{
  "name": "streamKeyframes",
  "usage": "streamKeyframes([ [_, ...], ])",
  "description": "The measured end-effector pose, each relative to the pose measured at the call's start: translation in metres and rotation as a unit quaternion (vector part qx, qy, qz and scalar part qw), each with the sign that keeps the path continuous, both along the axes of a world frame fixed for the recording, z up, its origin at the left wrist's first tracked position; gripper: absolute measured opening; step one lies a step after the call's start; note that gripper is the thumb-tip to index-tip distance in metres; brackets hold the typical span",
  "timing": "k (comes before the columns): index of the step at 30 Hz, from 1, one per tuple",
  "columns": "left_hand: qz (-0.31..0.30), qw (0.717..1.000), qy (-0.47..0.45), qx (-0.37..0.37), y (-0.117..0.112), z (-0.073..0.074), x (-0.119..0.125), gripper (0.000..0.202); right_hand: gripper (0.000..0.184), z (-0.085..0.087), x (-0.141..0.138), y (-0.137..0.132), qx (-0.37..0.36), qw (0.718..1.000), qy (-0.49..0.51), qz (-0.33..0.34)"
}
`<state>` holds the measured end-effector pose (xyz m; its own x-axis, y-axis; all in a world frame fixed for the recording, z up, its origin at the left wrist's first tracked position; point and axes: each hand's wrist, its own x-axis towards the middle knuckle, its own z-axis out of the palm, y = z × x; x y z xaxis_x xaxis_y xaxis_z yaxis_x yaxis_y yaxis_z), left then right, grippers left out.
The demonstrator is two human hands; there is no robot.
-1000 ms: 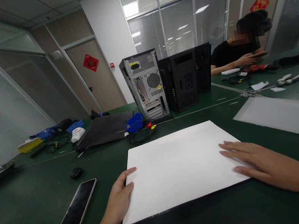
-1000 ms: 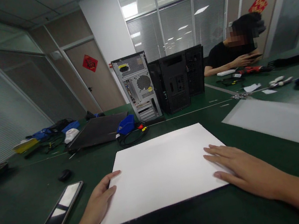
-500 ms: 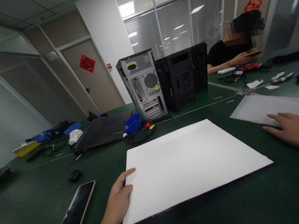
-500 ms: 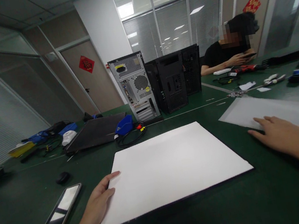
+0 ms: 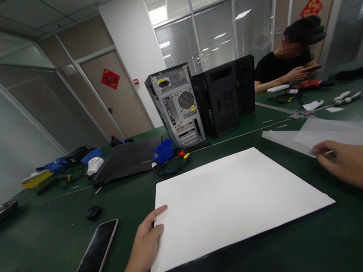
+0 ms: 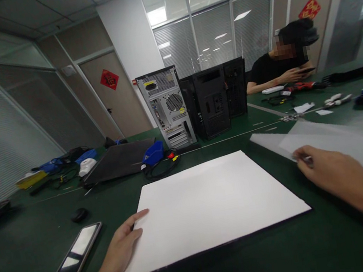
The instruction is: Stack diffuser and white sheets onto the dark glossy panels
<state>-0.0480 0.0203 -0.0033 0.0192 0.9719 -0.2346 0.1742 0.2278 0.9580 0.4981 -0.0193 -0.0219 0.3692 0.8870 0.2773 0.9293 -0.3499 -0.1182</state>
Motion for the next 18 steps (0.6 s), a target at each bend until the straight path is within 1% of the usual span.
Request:
streamKeyframes([
  [2, 0.014, 1.000, 0.003, -0.008, 0.000, 0.001, 0.000, 0.060, 0.044, 0.003, -0.019, -0.004, 0.015, 0.999, 0.016, 0.031],
  [3, 0.018, 1.000, 0.002, -0.009, 0.000, 0.001, 0.001, 0.061, 0.042, 0.004, -0.029, -0.007, 0.018, 0.997, 0.030, 0.070],
  [4, 0.020, 1.000, 0.001, -0.009, 0.000, 0.001, 0.001, 0.061, 0.041, 0.004, -0.040, -0.011, 0.017, 0.991, 0.045, 0.125],
  [6, 0.018, 1.000, -0.002, -0.009, 0.000, 0.001, 0.001, 0.060, 0.040, 0.004, -0.058, -0.018, -0.005, 0.964, 0.069, 0.255],
  [7, 0.017, 1.000, -0.002, -0.008, 0.000, 0.002, 0.001, 0.060, 0.041, 0.004, -0.064, -0.021, -0.019, 0.949, 0.076, 0.307],
  [8, 0.018, 1.000, 0.000, -0.006, -0.001, 0.002, 0.001, 0.059, 0.042, 0.004, -0.067, -0.023, -0.031, 0.936, 0.082, 0.342],
  [9, 0.019, 1.000, 0.004, -0.005, -0.001, 0.003, 0.002, 0.059, 0.043, 0.004, -0.067, -0.024, -0.038, 0.929, 0.088, 0.358],
  [10, 0.022, 1.000, 0.007, -0.005, -0.001, 0.004, 0.002, 0.059, 0.043, 0.004, -0.065, -0.023, -0.038, 0.930, 0.094, 0.354],
  [11, 0.023, 1.000, 0.008, -0.005, -0.001, 0.005, 0.002, 0.059, 0.043, 0.004, -0.061, -0.021, -0.035, 0.936, 0.098, 0.337],
  [15, 0.026, 1.000, 0.005, -0.006, 0.000, 0.005, 0.002, 0.060, 0.045, 0.001, -0.041, -0.008, -0.023, 0.974, 0.071, 0.212],
  [16, 0.026, 1.000, 0.003, -0.003, 0.000, 0.004, 0.002, 0.059, 0.046, 0.000, -0.039, -0.005, -0.028, 0.978, 0.065, 0.197],
  [18, 0.026, 1.000, 0.003, 0.004, -0.001, 0.004, 0.002, 0.058, 0.047, -0.002, -0.040, -0.004, -0.038, 0.975, 0.065, 0.211],
])
